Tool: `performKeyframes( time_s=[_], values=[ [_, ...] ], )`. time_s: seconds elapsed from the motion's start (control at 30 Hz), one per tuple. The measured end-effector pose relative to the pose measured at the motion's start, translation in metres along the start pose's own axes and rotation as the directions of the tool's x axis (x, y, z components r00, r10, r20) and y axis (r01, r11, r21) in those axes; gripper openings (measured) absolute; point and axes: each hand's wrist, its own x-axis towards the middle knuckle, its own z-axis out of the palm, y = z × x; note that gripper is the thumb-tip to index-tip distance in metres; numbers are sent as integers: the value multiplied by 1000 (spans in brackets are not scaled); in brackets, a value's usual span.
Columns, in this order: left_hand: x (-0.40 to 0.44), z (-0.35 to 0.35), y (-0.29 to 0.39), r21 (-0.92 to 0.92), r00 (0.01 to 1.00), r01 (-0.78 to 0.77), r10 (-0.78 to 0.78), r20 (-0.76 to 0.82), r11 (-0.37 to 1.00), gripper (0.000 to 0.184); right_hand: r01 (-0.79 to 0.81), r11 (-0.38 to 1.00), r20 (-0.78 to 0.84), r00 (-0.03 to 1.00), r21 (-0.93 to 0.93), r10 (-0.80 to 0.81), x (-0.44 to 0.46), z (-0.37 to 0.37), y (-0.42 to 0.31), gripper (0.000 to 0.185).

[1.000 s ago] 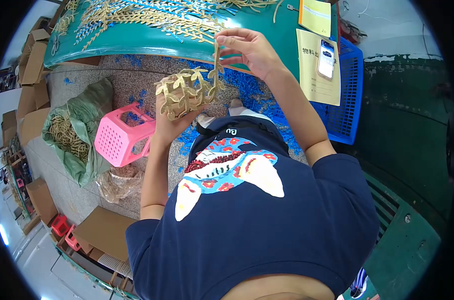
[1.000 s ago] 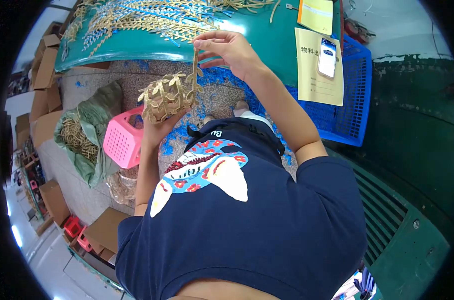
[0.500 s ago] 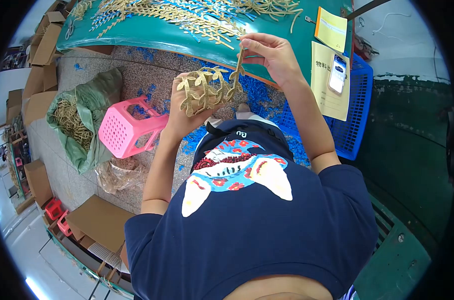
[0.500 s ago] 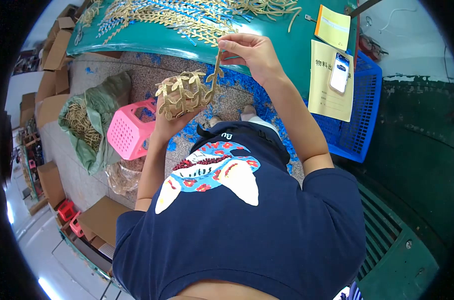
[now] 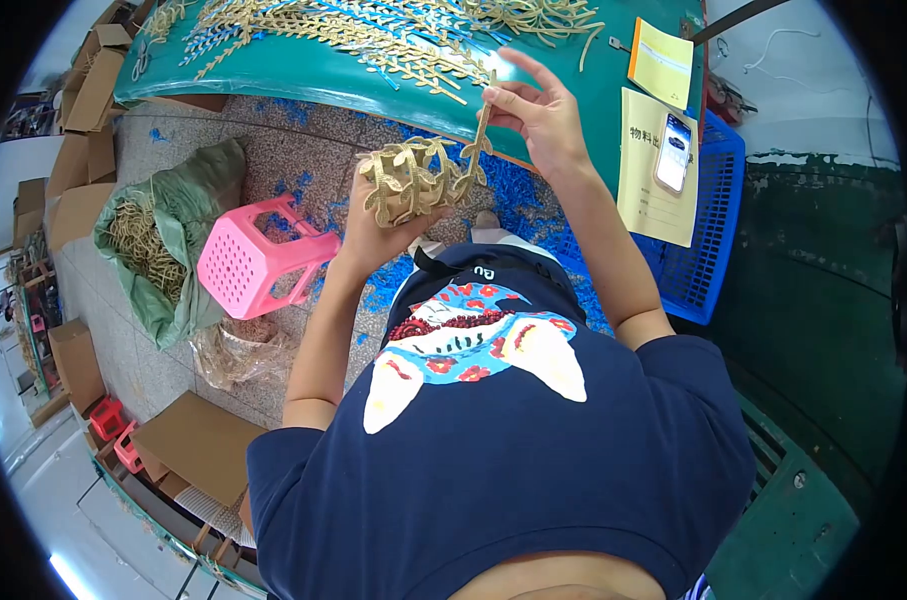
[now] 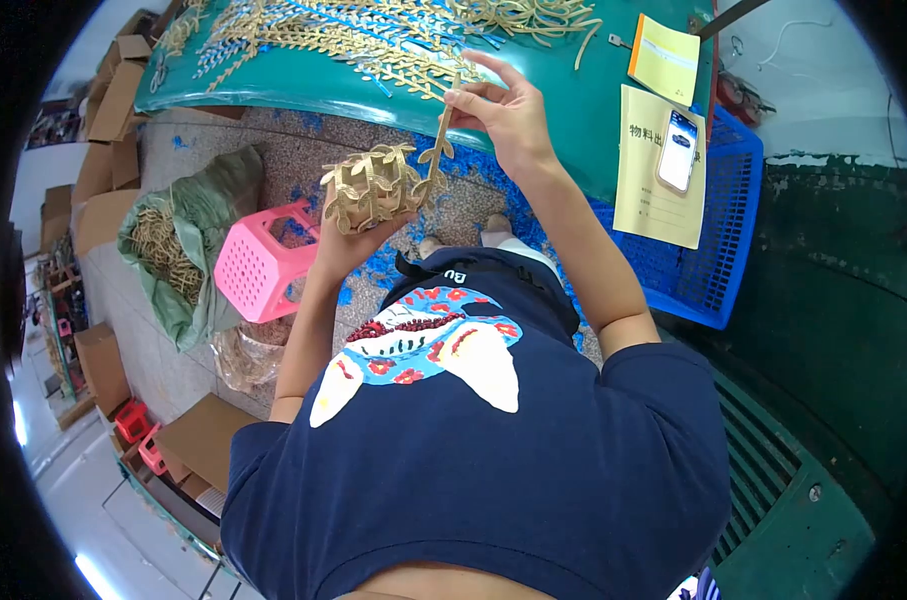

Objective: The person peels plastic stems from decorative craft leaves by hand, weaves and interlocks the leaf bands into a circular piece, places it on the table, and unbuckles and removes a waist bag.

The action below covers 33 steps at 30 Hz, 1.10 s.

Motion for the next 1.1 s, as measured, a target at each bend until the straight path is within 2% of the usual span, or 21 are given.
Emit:
performKeyframes(
  time_s=[0.1, 0.2, 0.23, 0.33, 0.37, 0.4, 0.47, 0.5, 0.53, 0.6, 0.63, 0.7, 0.73, 0.77, 0.87, 0.93, 0.97, 1.0, 1.1],
  values=[
    [-8, 9, -16, -66, 979, 205, -205, 13, 976, 33, -120, 976, -133, 980, 181, 145, 5, -9, 15, 62],
    [-6, 18, -9, -422, 931, 363, -337, 137, 831, 31, -232, 945, -103, 960, 230, 261, 3, -14, 23, 68],
    [-6, 21, -11, -392, 941, 339, -310, 137, 855, 32, -205, 974, -45, 977, 95, 210, -1, -15, 29, 58],
    [3, 30, -11, -421, 887, 460, -393, 241, 781, 28, -245, 930, 32, 964, -275, 263, -1, -49, 42, 43],
    [5, 34, -17, -346, 897, 439, -382, 222, 829, 22, -244, 817, -85, 968, -523, 235, -1, -57, 49, 35],
    [10, 36, -14, -320, 885, 464, -414, 214, 826, 20, -201, 577, -103, 975, -791, 198, -4, -62, 44, 41],
    [25, 42, -6, -271, 858, 513, -473, 202, 815, 18, -81, 612, 3, 991, -786, 135, -16, -68, 40, 58],
    [30, 43, -12, -183, 839, 536, -497, 221, 824, 21, 47, 688, 133, 989, -724, 72, -24, -64, 32, 61],
    [36, 55, -19, -284, 867, 498, -461, 190, 819, 23, 175, 750, 260, 966, -638, -4, -30, -59, 24, 66],
    [49, 63, -21, -319, 830, 549, -456, 323, 773, 24, 347, 695, 420, 904, -629, -71, -33, -53, 22, 77],
    [55, 66, -21, -322, 820, 560, -453, 349, 764, 25, 390, 669, 413, 901, -633, -135, -30, -53, 30, 76],
    [66, 72, -22, -330, 802, 580, -449, 395, 745, 26, 260, 652, 328, 944, -712, -17, -24, -59, 25, 73],
    [68, 72, -24, -350, 818, 568, -462, 343, 745, 27, 193, 636, 283, 958, -747, 42, -20, -63, 23, 71],
    [69, 71, -27, -369, 829, 557, -476, 292, 744, 28, 221, 674, 276, 961, -705, -26, -14, -71, 22, 68],
    [75, 67, -30, -417, 850, 505, -519, 89, 756, 31, 96, 556, 213, 965, -826, 150, 19, -84, -12, 70],
    [77, 63, -25, -401, 832, 482, -550, -71, 779, 32, 91, 461, 136, 989, -882, 65, 61, -83, -36, 71],
    [73, 61, -31, -402, 830, 496, -556, -40, 770, 34, 289, 483, 149, 940, -826, -307, 92, -82, -34, 69],
    [69, 59, -33, -357, 832, 527, -554, 32, 771, 33, 481, 428, 122, 761, -765, -637, 115, -79, -32, 67],
    [54, 61, -33, -257, 804, 593, -540, 250, 763, 31, 418, 170, 259, 782, -892, -567, 130, -60, -76, 84]
  ],
)
